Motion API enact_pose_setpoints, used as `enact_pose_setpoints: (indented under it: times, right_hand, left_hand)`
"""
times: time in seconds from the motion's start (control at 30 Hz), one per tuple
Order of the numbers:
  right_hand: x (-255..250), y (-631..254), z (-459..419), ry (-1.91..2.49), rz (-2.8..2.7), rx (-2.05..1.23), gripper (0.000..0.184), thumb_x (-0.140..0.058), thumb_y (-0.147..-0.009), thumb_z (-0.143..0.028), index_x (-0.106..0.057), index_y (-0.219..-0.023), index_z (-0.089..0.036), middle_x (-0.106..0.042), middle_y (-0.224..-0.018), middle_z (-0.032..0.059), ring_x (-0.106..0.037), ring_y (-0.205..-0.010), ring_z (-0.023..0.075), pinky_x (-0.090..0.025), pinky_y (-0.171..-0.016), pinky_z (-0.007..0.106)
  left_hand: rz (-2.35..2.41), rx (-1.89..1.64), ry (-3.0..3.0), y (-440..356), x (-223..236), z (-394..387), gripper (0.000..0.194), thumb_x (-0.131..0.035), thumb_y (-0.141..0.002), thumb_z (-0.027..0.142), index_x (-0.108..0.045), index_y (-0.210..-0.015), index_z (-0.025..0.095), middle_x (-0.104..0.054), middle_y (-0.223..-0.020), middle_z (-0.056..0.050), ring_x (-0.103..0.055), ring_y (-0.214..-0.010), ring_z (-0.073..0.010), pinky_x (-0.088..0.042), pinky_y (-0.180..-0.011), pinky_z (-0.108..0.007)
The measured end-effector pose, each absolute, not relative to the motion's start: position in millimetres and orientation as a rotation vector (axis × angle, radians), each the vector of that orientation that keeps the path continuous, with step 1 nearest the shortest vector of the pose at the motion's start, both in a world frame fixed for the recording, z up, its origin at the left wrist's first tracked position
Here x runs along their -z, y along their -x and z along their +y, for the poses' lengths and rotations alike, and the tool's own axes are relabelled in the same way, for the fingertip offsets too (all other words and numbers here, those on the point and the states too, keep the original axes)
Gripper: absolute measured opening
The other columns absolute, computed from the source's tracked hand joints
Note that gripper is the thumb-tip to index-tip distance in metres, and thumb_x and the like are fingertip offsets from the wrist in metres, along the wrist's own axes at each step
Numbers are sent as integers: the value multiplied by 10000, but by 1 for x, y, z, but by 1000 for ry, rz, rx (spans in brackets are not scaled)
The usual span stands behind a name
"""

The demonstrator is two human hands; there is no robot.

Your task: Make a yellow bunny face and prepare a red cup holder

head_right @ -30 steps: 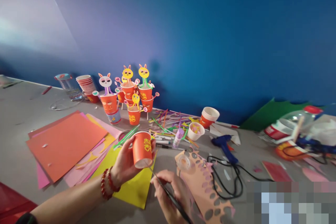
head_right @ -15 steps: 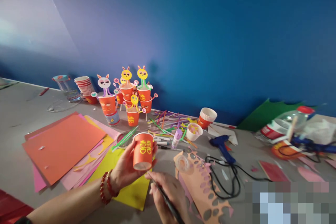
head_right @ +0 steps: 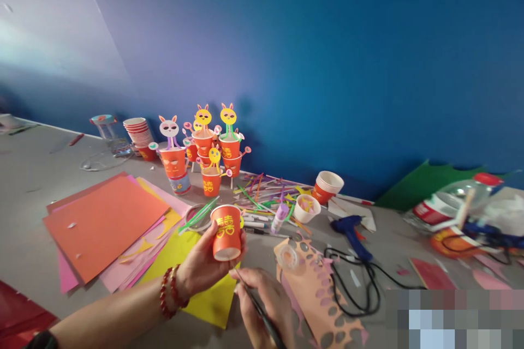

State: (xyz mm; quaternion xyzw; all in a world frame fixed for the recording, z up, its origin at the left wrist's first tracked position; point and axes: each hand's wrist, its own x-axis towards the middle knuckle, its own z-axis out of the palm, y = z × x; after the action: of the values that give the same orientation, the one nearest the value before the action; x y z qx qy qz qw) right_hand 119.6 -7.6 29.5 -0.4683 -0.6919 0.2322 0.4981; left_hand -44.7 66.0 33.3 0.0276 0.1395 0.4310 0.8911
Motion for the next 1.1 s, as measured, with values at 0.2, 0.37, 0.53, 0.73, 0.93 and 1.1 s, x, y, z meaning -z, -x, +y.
enact_pose_setpoints:
  times: [0.2, 0.37, 0.53, 0.73, 0.93, 1.1]
  right_hand:
    - [-24, -111, -11, 1200, -1538, -609, 236, -566, -950, -418, -740, -1026, -278, -781, -881, 56, -720, -692, 206, -599, -695, 263]
    - [-20, -111, -9, 1193, -1527, -613, 245, -571, -953, -410, -739, -1071, -275, -789, -969, 63, -726, -747, 230, -596, -771, 304]
    - [-22, -114, -7, 1181, -1586, -582, 230, -553, -967, -342, -730, -1100, -284, -787, -994, 53, -739, -792, 227, -592, -802, 300]
    - [-24, -116, -6, 1174, -1665, -587, 241, -537, -977, -270, -678, -1171, -243, -776, -1033, 74, -751, -840, 217, -605, -761, 261]
    - [-10, -120, -3, 1161, -1654, -550, 219, -472, -1013, -239, -684, -963, -222, -758, -827, 59, -741, -750, 201, -597, -688, 252]
    - [-13, -118, -2, 1089, -1730, -330, 211, -504, -993, -180, -708, -1041, -197, -768, -846, 89, -745, -770, 225, -602, -712, 301]
  left_hand:
    - [297, -908, -48, 42, -35, 65, 471, -668, -889, 404, -564, -1187, 54, -696, -1004, -157, -693, -952, -236, -517, -921, -341]
    - [286, -902, -114, 43, -33, 65, 441, -604, -929, 419, -579, -1170, 52, -708, -1024, -166, -706, -914, -234, -525, -886, -336]
    - [294, -878, -108, 43, -33, 66, 442, -603, -930, 430, -576, -1161, 55, -712, -1049, -171, -710, -941, -241, -532, -870, -319]
    - [335, -903, -107, 40, -35, 66, 440, -591, -939, 427, -567, -1169, 53, -712, -975, -150, -706, -886, -230, -540, -847, -319]
    - [361, -935, -111, 34, -35, 62, 401, -642, -915, 389, -583, -1147, 67, -694, -975, -129, -679, -869, -217, -536, -754, -299]
    - [405, -991, -183, 33, -32, 62, 401, -631, -918, 429, -608, -1096, 70, -694, -957, -136, -679, -880, -250, -521, -689, -310]
